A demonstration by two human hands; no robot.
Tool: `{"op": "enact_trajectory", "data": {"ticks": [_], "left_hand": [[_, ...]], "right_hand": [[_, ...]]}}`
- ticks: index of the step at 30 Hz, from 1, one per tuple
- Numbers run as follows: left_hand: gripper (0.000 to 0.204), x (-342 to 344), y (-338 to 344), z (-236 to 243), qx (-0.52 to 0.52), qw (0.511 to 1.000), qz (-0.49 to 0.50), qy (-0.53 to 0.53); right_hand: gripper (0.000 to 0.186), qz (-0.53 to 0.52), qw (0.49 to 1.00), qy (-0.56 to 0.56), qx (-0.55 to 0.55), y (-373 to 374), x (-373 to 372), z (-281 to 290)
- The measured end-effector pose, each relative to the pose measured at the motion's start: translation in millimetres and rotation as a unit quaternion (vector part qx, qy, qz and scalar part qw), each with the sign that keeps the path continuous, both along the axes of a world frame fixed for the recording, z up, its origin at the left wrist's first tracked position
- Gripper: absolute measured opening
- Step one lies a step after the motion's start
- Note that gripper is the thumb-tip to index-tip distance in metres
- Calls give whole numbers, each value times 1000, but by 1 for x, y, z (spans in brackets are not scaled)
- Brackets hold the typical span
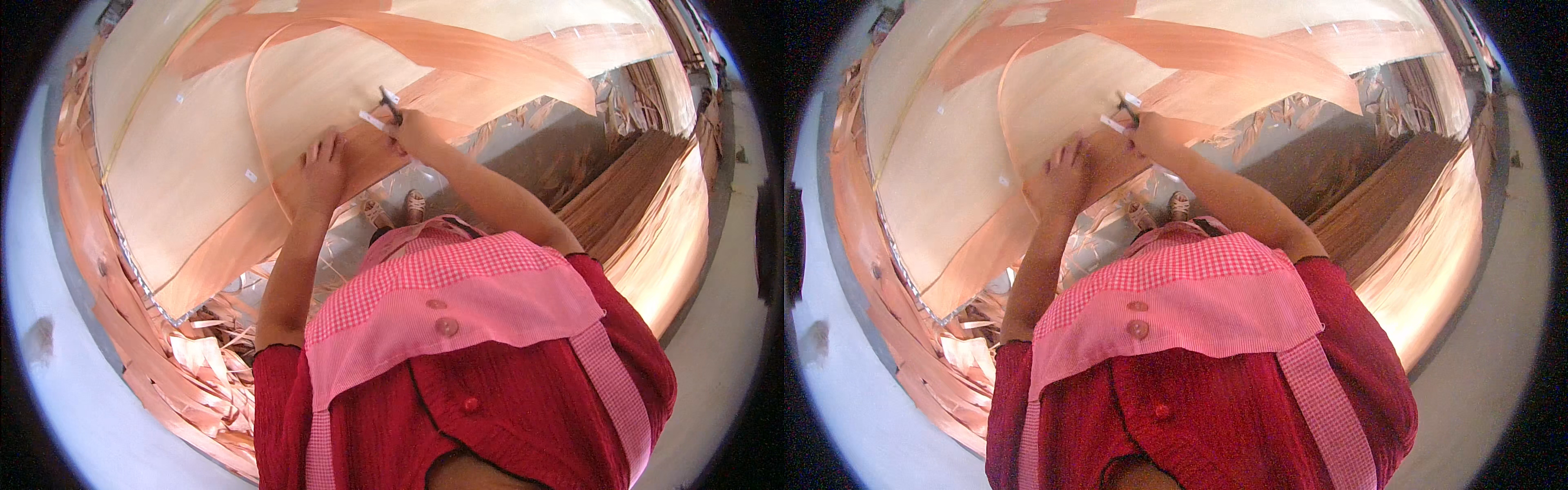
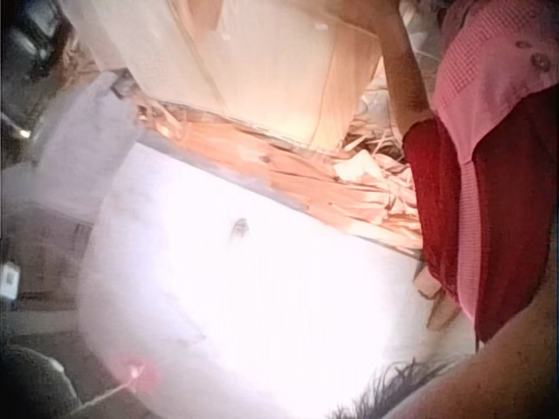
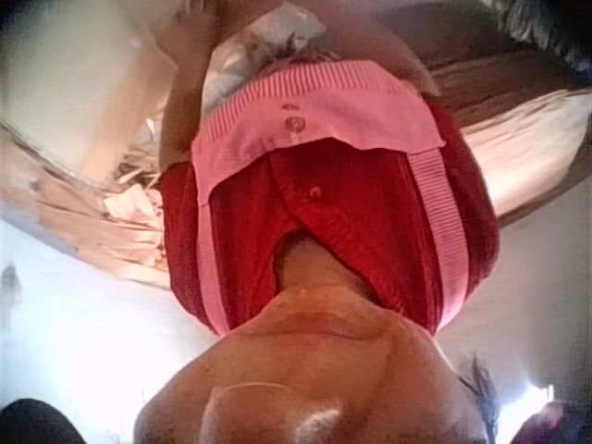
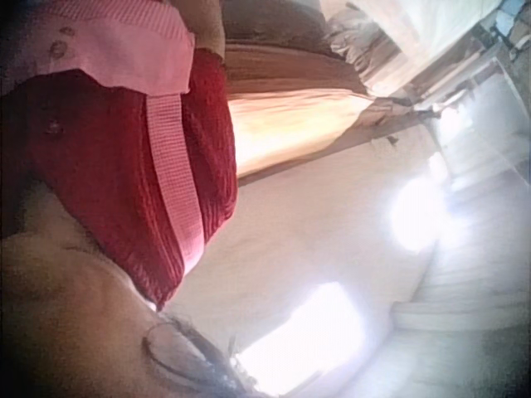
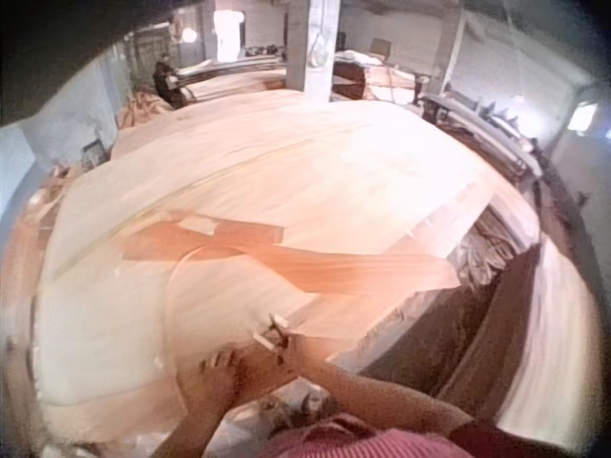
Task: The person trims and cuts sheets of wood veneer using a small utility knife, frequently using a long flexible strip of wood as a guide for long cuts.
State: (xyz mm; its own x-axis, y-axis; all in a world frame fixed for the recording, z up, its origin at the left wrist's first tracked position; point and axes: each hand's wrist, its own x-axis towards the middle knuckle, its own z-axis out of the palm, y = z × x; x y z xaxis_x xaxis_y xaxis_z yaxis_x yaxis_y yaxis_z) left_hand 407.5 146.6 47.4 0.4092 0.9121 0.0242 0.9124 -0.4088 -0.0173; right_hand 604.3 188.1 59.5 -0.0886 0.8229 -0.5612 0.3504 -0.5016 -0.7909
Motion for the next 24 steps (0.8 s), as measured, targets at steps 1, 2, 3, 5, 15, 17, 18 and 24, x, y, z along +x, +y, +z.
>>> {"op": "enact_trajectory", "data": {"ticks": [1, 2, 3, 5, 15, 17, 18, 24], "left_hand": [[40, 4, 4, -4, 22, 999, 11, -22], [40, 10, 11, -12, 43, 998, 22, -44], [39, 15, 15, -17, 63, 995, 34, -67], [39, 34, 22, 1, 62, 996, -56, -38], [42, 49, 34, -3, 34, 993, -114, 27], [41, 72, 37, 17, 23, 993, -111, 7], [40, 86, 36, 27, 16, 994, -105, -3], [35, 123, 23, 11, 3, 980, -198, -8]], "right_hand": [[15, -32, 999, 38, -18, 3, 4, -6], [15, -63, 994, 76, -35, 5, 7, -16], [15, -92, 988, 114, -53, 4, 8, -26], [15, -121, 986, 105, -51, 4, 6, -37], [21, -49, 992, -69, 91, -12, 70, -12], [18, -158, 983, 77, -45, -19, 83, -24], [15, -196, 970, 135, -50, -23, 86, -30], [22, -111, 989, 96, 5, -9, 101, -76]]}}
